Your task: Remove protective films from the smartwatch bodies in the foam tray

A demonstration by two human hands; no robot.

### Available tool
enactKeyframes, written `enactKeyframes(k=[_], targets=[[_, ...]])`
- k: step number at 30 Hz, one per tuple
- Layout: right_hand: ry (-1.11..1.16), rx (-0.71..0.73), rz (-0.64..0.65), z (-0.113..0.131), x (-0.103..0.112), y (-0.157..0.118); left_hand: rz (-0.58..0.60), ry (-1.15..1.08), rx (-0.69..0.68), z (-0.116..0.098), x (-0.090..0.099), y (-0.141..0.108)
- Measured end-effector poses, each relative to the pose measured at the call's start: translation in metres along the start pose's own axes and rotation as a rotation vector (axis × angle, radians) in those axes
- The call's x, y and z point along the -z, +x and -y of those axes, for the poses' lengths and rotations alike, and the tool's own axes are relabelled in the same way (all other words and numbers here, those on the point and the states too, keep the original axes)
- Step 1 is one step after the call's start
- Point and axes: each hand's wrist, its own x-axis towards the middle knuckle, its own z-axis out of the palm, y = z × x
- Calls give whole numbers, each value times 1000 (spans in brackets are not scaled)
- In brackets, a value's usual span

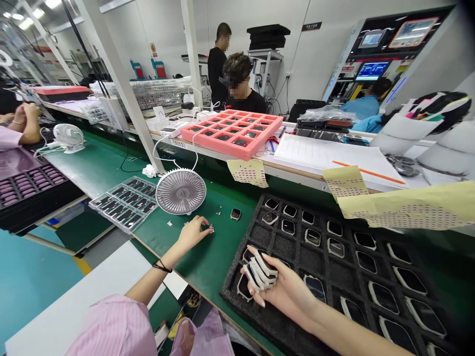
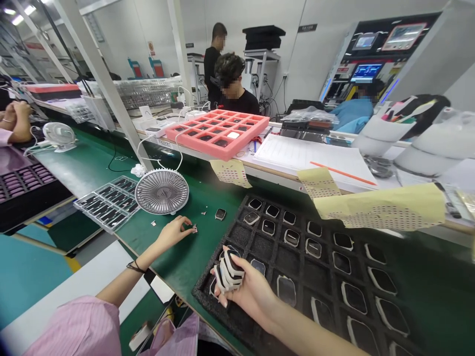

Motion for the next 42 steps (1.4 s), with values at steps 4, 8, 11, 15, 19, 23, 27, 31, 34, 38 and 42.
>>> enactKeyframes(k=[4,8,11,15,19,23,27,31,34,38,42], targets=[[-13,17,2,8,-3,-1,15,30,44,14,-14,4],[-19,45,15,13,-7,-4,62,-42,60,13,-14,12],[-12,57,12,16,-8,-6,95,-103,79,6,-6,14],[-3,56,19,15,-6,-6,23,-339,-138,-31,13,-12],[11,36,54,11,-5,-4,42,-507,-893,-78,28,-53],[11,24,90,8,-6,-5,-5,-376,-1188,-97,30,-65],[16,29,104,9,-7,-7,-124,-272,-1268,-99,30,-61],[19,21,154,6,-6,-7,-202,-182,-1382,-106,37,-62],[8,2,206,4,-5,-4,-138,-200,-1407,-109,40,-61],[-32,-6,250,3,-5,-2,99,-406,-1323,-105,39,-52],[-131,16,223,0,-4,-5,271,-474,-1109,-101,33,-51]])
